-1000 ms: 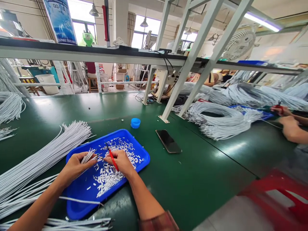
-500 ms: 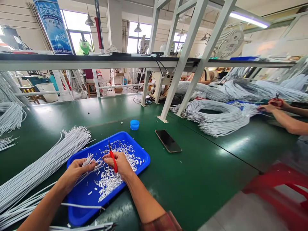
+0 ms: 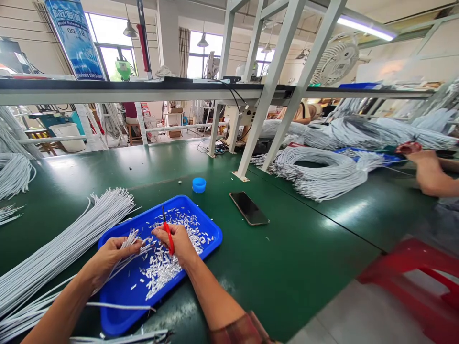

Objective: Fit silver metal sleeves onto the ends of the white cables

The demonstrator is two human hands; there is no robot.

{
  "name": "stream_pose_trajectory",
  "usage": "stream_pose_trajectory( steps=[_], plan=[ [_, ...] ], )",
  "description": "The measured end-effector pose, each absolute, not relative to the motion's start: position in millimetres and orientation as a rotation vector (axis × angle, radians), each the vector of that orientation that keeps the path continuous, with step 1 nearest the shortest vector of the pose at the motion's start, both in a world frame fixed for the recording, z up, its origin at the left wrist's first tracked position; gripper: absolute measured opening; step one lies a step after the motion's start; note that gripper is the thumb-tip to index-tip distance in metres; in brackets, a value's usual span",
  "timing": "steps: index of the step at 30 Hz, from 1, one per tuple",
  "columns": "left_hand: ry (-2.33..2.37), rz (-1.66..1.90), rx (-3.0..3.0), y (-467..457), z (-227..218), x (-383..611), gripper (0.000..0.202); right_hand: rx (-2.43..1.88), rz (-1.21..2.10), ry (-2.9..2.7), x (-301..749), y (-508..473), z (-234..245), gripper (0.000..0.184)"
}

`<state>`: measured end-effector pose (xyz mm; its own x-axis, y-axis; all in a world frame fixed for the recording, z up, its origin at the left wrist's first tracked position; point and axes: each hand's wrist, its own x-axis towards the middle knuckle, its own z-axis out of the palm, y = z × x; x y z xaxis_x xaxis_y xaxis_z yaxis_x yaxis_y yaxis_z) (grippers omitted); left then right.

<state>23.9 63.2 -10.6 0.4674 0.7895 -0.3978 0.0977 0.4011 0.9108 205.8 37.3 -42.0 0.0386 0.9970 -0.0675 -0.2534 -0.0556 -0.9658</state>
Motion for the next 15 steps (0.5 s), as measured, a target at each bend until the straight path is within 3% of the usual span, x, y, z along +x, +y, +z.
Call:
stream_pose_trajectory(
  steps=[11,15],
  plan=[
    [1.021,0.62,1.007,75.5,-11.4,14.6,0.038,-1.111,1.19,-1.071,210.2,33.8,-33.8,0.03],
    [1.025,0.662,1.034,75.6,-10.7,16.4,0.031,-1.134,1.166,-1.133,209.9,34.0,-33.9,0.031]
  ],
)
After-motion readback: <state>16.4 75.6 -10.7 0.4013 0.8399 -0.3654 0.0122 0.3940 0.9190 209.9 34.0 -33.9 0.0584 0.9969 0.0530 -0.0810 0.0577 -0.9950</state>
